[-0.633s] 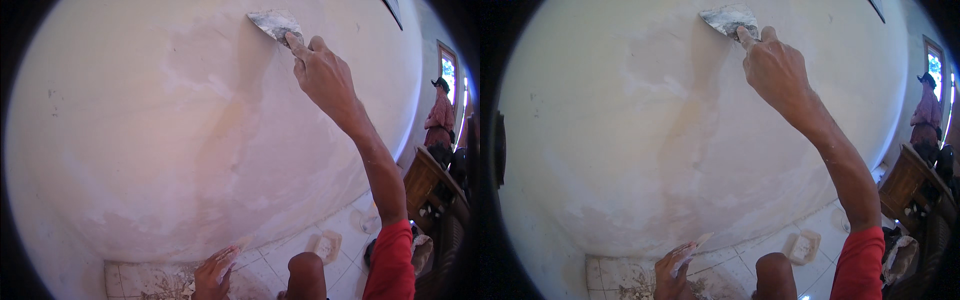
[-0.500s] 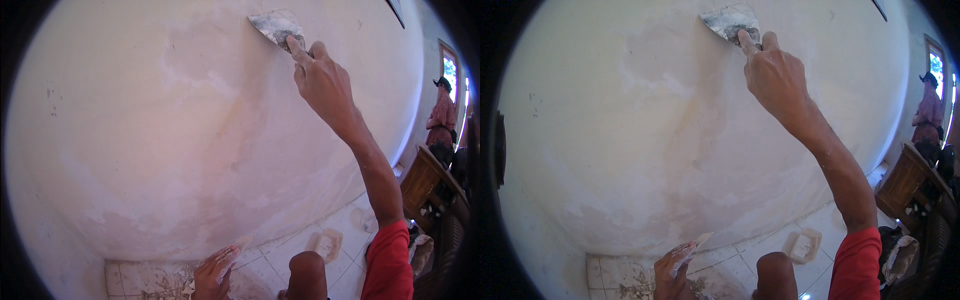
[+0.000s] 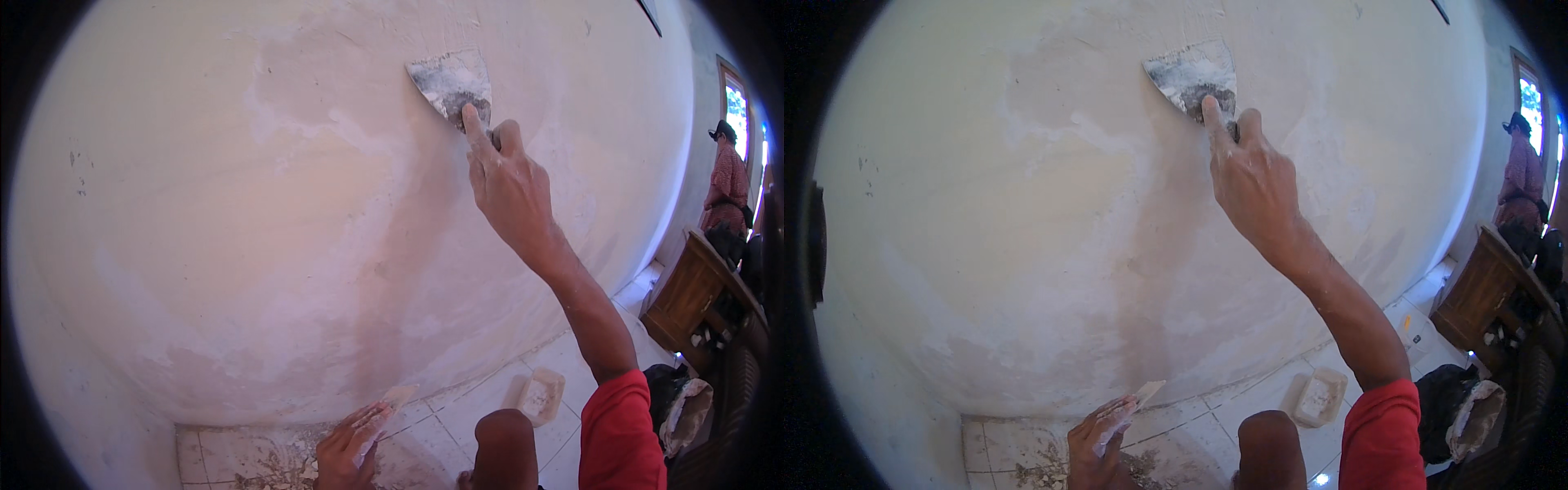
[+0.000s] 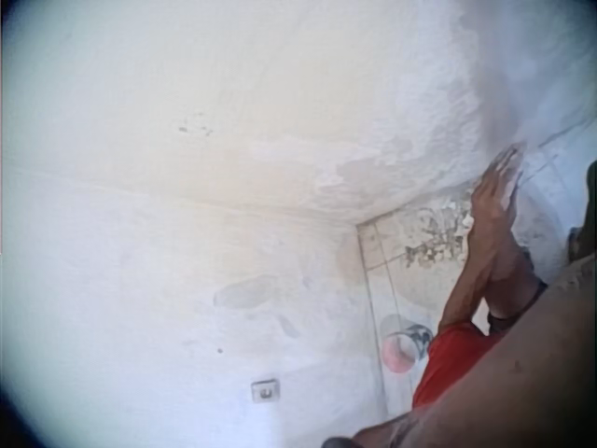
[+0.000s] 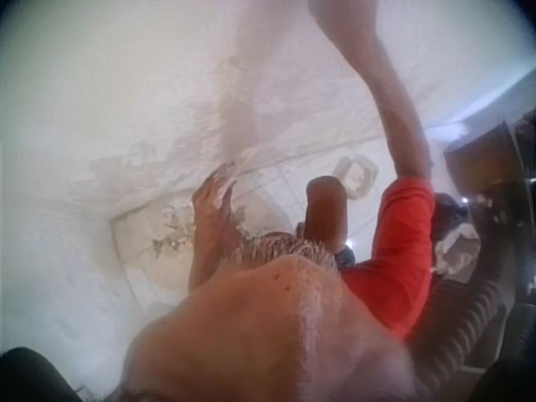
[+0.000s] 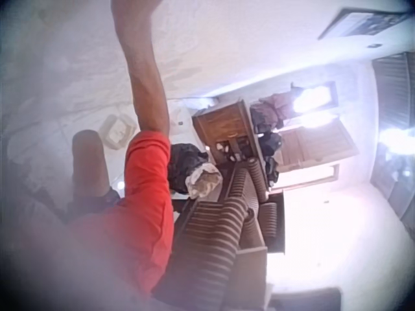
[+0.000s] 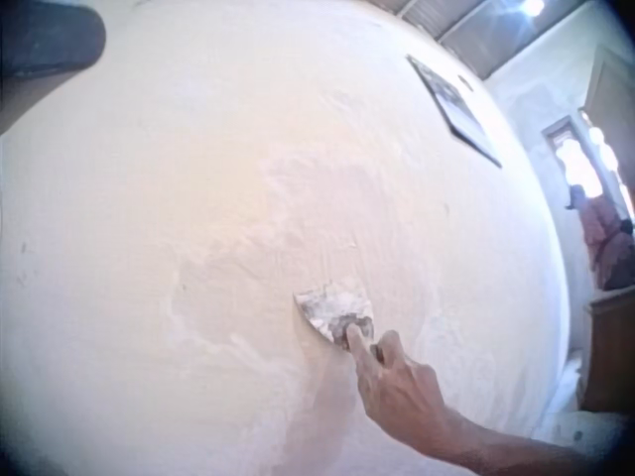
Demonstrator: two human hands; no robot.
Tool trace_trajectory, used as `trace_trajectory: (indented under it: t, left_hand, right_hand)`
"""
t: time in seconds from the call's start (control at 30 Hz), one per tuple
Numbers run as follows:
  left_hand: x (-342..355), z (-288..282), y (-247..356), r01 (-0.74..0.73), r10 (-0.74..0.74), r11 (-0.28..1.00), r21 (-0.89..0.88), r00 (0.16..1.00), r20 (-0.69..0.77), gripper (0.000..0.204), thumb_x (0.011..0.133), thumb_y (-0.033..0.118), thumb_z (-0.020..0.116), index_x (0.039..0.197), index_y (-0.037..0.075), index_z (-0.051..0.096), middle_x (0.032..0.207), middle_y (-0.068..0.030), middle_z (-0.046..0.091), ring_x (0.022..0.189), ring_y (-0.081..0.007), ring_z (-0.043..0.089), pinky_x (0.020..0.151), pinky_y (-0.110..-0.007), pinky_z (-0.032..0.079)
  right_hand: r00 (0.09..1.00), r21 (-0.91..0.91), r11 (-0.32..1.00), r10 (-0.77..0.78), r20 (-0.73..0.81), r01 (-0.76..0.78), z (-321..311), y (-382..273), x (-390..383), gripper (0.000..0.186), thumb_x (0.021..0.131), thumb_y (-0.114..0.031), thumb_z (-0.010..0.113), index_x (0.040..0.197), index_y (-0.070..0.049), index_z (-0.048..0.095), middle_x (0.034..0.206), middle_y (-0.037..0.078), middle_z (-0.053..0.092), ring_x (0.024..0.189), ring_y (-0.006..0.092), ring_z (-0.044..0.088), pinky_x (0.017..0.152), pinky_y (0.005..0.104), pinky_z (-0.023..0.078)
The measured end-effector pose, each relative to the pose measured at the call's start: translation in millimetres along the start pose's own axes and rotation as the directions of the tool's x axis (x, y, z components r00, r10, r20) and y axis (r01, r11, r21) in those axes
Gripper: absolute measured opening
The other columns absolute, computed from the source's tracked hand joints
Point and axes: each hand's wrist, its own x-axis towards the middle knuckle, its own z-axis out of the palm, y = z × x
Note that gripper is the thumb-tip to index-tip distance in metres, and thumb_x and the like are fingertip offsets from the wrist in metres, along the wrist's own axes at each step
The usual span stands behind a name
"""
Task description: The person applies spackle to a wall using putty knives, repeatedly scooping paste from a container, transferring it between the putty knives, and smoothing it onto the wall surface.
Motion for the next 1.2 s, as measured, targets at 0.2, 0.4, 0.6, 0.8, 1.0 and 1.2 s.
trace_trajectory:
  t: [0.2, 0.4, 0.6, 0.8, 1.0, 1.2]
  left_hand:
    - [-3.2, -1.7, -1.4, -0.119, 0.121, 0.991, 0.063, 0.992, -0.04, 0.032, 0.08, -0.008, 0.062, 0.11, 0.002, 0.067, 0.116, -0.0177, 0.067, 0.105, -0.035, 0.066, 0.089, -0.04, 0.054]
    - [-1.5, 0.0, -3.9, -0.183, 0.187, 0.98, 0.075, 0.981, -0.052, 0.033, 0.08, -0.009, 0.062, 0.11, 0.004, 0.067, 0.115, -0.0161, 0.068, 0.103, -0.0328, 0.067, 0.085, -0.038, 0.056]
    - [-6.7, 1.6, -5.6, -0.149, 0.154, 0.982, 0.117, 0.987, -0.035, 0.034, 0.081, -0.009, 0.061, 0.111, 0.005, 0.066, 0.114, -0.0158, 0.068, 0.103, -0.0334, 0.067, 0.085, -0.038, 0.056]
    - [-9.2, 1.6, 0.7, -0.086, 0.092, 0.992, 0.094, 0.994, -0.061, 0.032, 0.083, -0.007, 0.061, 0.112, 0.005, 0.065, 0.113, -0.0168, 0.068, 0.102, -0.0351, 0.066, 0.087, -0.039, 0.055]
    - [-1.2, 3.7, 8.5, 0.039, -0.042, 0.996, 0.078, 0.998, 0.038, 0.04, 0.078, -0.008, 0.067, 0.116, 0.007, 0.067, 0.114, -0.0128, 0.07, 0.106, -0.0291, 0.068, 0.088, -0.036, 0.056]
    - [-4.1, 7.1, -6.8, -0.052, 0.051, 0.994, 0.099, 0.999, 0.005, 0.031, 0.083, -0.004, 0.064, 0.113, 0.005, 0.065, 0.115, -0.0152, 0.067, 0.103, -0.0342, 0.066, 0.088, -0.039, 0.054]
  right_hand:
    - [0.987, 0.061, 0.991, 0.114, 0.117, -0.122, 3.2, -7.9, -28.0, 0.059, 0.088, -0.008, 0.064, 0.144, -0.008, 0.045, 0.091, 0.01, 0.047, 0.063, 0.0233, 0.055, 0.053, 0.0349, 0.051]
    - [0.988, 0.082, 0.993, 0.069, 0.138, -0.08, 8.7, -11.4, -66.1, 0.054, 0.087, -0.008, 0.063, 0.139, -0.003, 0.049, 0.089, 0.011, 0.047, 0.06, 0.0207, 0.058, 0.046, 0.0297, 0.047]
    - [0.971, 0.214, 0.967, 0.091, 0.221, -0.14, -21.6, -15.8, -119.7, 0.056, 0.085, -0.009, 0.065, 0.14, -0.009, 0.051, 0.088, 0.012, 0.051, 0.058, 0.0226, 0.058, 0.044, 0.0335, 0.045]
    - [0.997, 0.098, 0.994, 0.059, -0.048, -0.054, -59.3, 6.9, 5.5, 0.049, 0.085, -0.014, 0.063, 0.133, -0.015, 0.059, 0.082, 0.012, 0.056, 0.058, 0.027, 0.059, 0.052, 0.039, 0.05]
    - [0.996, -0.034, 0.995, -0.092, -0.023, 0.091, -77.8, 23.4, 126.1, 0.036, 0.092, -0.019, 0.055, 0.124, -0.007, 0.066, 0.081, 0.014, 0.055, 0.072, 0.0297, 0.059, 0.072, 0.0423, 0.048]
    - [0.99, -0.104, 0.995, 0.006, 0.14, 0.008, -69.6, 15.9, 118.4, 0.036, 0.092, -0.016, 0.054, 0.124, -0.005, 0.066, 0.08, 0.014, 0.055, 0.072, 0.0286, 0.059, 0.074, 0.0416, 0.048]
